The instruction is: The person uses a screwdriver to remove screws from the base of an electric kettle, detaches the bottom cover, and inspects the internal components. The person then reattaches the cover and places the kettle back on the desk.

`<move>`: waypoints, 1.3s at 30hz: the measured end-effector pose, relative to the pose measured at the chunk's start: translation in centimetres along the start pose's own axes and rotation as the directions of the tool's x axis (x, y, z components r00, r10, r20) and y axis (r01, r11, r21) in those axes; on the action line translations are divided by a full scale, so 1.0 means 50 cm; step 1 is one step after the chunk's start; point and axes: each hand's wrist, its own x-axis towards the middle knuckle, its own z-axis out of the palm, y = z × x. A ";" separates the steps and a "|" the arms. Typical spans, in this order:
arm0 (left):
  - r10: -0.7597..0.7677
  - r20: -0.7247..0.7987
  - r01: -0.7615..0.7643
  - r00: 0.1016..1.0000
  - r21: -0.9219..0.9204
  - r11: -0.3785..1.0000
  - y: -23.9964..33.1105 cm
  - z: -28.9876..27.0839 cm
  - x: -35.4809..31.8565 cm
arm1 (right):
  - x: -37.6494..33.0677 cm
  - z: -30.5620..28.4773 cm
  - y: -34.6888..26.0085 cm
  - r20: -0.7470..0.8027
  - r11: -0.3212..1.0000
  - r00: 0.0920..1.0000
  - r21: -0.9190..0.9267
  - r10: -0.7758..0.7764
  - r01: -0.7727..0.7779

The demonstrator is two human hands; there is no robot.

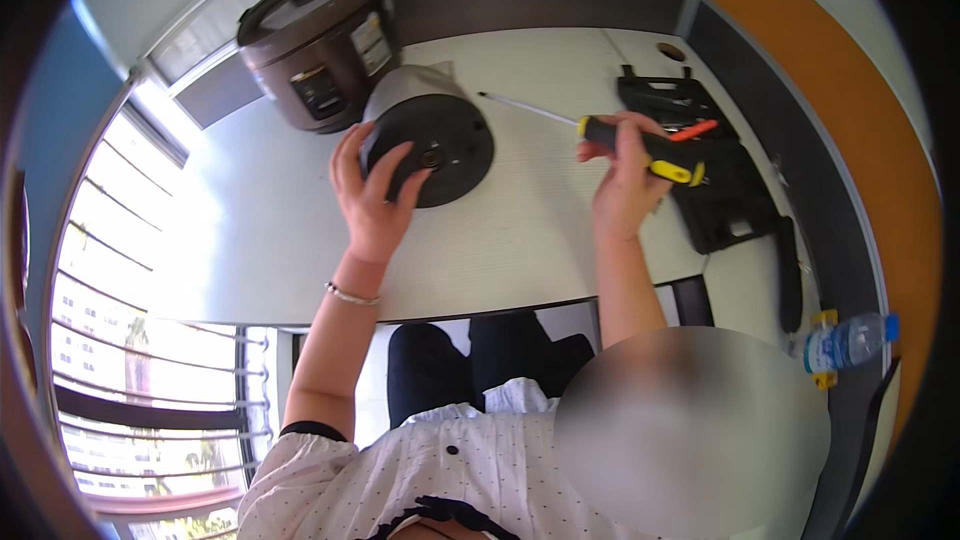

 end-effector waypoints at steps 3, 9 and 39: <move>0.042 -0.001 -0.042 0.999 0.090 0.995 -0.006 0.001 -0.003 | -0.007 0.001 0.024 -0.024 1.000 1.000 0.030 0.007 -0.007; 0.222 -0.018 -0.207 0.975 0.300 0.931 0.001 0.025 0.011 | -0.021 -0.019 0.039 0.040 0.999 0.999 0.037 0.011 -0.013; 0.221 0.113 -0.247 0.969 0.349 0.904 0.007 0.043 0.033 | -0.025 -0.028 0.025 0.083 0.992 0.997 0.121 0.010 -0.020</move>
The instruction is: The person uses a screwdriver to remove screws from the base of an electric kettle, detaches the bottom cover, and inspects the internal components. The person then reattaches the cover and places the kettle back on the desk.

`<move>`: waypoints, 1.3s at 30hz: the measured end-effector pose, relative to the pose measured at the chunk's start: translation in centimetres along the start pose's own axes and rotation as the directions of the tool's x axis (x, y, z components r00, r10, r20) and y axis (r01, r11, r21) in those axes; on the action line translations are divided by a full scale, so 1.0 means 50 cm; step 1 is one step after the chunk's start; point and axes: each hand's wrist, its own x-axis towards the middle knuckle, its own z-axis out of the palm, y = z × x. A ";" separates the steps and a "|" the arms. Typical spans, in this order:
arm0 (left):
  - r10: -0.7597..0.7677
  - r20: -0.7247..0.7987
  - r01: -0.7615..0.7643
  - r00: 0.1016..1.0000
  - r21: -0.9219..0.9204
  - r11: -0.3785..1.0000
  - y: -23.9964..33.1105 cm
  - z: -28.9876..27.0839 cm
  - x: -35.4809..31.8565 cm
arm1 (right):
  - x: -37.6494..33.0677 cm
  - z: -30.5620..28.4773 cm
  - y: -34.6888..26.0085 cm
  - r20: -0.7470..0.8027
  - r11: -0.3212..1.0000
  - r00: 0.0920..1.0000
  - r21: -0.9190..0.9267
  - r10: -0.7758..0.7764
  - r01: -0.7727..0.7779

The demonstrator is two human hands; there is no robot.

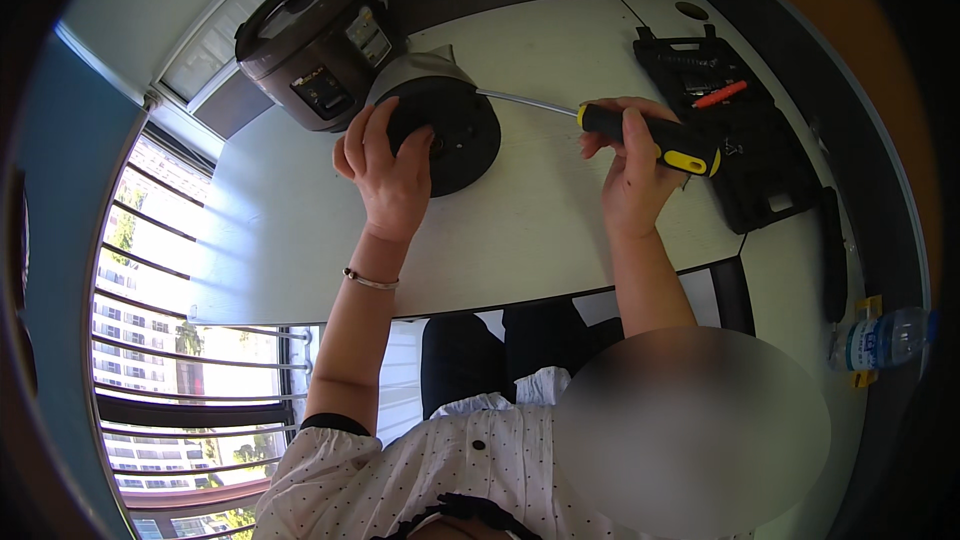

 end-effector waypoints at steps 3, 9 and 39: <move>-0.011 -0.022 0.010 1.000 -0.025 1.000 0.002 0.001 0.000 | 0.000 0.002 -0.002 -0.003 1.000 1.000 -0.005 0.006 -0.006; 0.056 -0.044 -0.064 0.997 -0.194 0.979 0.027 -0.031 -0.003 | 0.001 -0.005 0.001 -0.022 1.000 0.999 -0.008 -0.025 0.024; 0.121 -0.127 -0.171 0.984 -0.529 0.831 0.067 -0.017 0.007 | 0.002 0.001 -0.005 -0.116 0.998 0.992 -0.046 0.048 -0.053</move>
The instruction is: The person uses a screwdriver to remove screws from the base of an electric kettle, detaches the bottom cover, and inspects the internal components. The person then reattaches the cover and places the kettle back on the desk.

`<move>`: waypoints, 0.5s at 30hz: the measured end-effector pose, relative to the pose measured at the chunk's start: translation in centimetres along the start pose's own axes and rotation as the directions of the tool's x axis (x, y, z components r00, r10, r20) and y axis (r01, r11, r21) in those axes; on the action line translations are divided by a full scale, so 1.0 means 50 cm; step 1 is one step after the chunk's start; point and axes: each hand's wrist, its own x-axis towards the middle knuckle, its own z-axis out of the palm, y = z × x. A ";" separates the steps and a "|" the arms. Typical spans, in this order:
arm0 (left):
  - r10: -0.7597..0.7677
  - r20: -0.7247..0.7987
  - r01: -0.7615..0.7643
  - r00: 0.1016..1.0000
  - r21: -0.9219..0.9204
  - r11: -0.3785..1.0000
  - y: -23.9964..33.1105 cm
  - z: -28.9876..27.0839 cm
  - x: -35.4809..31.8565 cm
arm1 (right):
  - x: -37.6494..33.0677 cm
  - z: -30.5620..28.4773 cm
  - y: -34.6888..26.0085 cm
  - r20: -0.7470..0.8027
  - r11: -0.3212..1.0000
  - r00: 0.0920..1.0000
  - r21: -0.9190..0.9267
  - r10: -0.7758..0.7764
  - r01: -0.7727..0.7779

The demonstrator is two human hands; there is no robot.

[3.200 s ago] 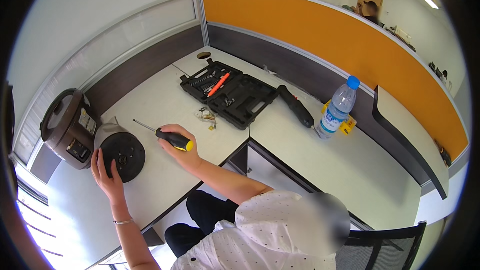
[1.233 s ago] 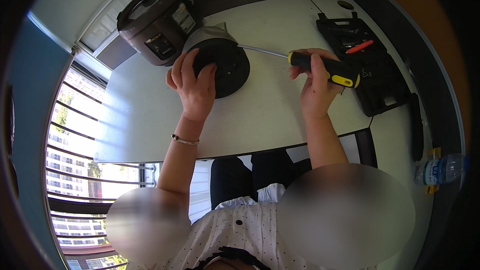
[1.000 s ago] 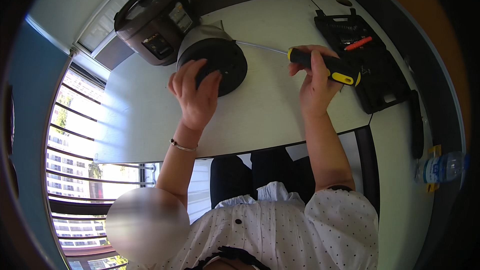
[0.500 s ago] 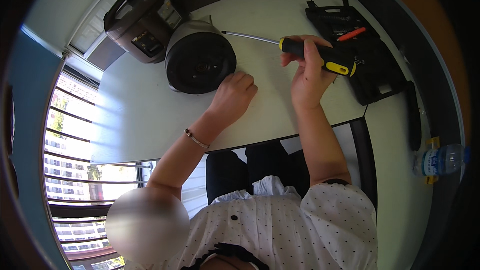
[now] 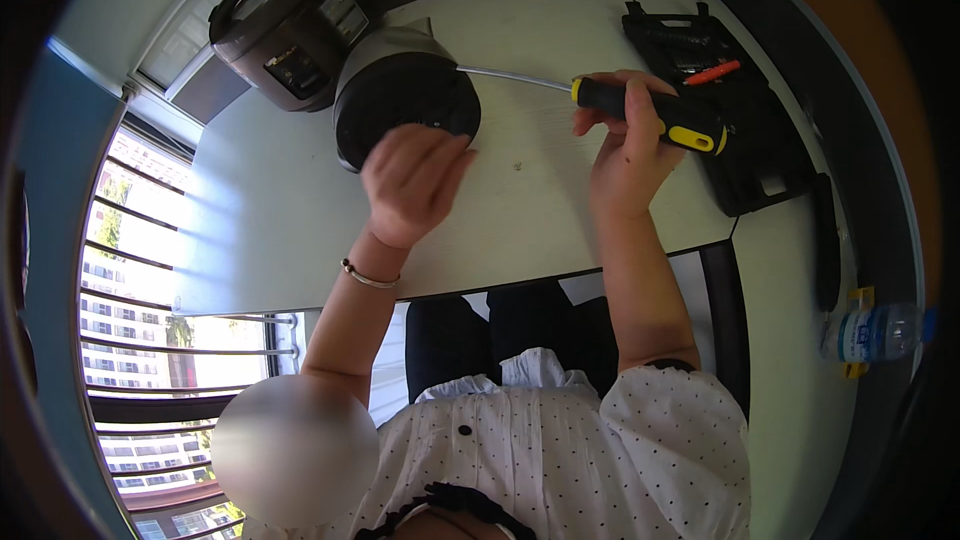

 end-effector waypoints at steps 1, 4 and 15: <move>-0.018 -0.062 0.022 0.998 0.056 0.998 -0.009 -0.014 0.000 | 0.000 -0.003 0.000 0.016 1.000 1.000 0.001 0.001 -0.001; -0.173 -0.162 0.208 0.971 0.235 0.950 -0.033 -0.050 -0.004 | -0.002 -0.002 0.000 0.080 1.000 0.997 0.003 0.013 -0.013; -0.530 -0.043 0.531 0.847 0.132 0.837 -0.105 -0.068 -0.034 | -0.033 -0.014 0.015 0.578 0.962 0.806 -0.120 -0.132 0.244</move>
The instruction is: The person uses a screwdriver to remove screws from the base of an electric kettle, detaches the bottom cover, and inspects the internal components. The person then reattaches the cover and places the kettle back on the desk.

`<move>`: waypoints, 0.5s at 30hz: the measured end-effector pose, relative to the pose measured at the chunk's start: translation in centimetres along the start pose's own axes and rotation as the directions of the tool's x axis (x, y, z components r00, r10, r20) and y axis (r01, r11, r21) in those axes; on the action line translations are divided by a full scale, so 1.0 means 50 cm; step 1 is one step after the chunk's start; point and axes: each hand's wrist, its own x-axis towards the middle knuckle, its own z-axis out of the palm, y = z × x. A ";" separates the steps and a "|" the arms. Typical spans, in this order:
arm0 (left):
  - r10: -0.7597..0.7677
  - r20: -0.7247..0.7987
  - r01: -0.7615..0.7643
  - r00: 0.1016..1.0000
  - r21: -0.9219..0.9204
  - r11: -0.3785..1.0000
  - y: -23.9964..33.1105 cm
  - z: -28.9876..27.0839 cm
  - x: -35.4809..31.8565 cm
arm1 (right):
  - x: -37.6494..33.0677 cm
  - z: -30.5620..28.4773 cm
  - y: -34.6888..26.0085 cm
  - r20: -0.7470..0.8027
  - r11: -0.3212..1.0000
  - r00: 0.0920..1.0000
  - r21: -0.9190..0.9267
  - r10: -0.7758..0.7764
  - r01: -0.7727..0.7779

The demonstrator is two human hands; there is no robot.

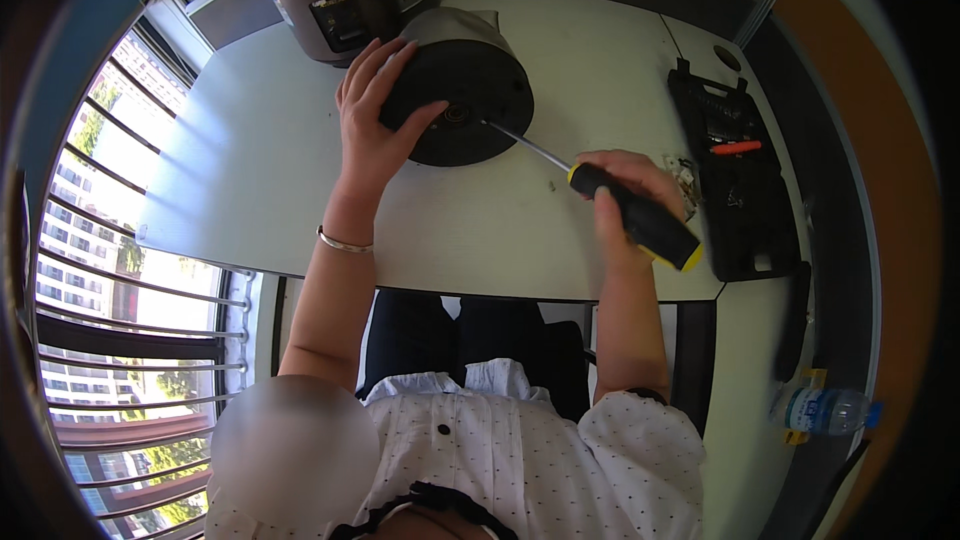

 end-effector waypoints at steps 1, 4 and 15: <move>0.004 -0.014 -0.004 1.000 0.003 1.000 -0.002 0.004 -0.002 | -0.011 0.009 -0.006 -0.022 0.999 0.999 0.018 0.034 -0.033; 0.000 -0.055 0.000 0.998 0.000 1.000 -0.007 0.014 -0.007 | -0.038 0.013 -0.014 0.023 0.995 1.000 -0.097 -0.008 0.010; 0.023 -0.146 -0.010 0.989 0.088 0.996 0.006 0.022 -0.016 | -0.080 0.040 -0.037 0.278 0.853 0.922 -0.377 -0.268 0.362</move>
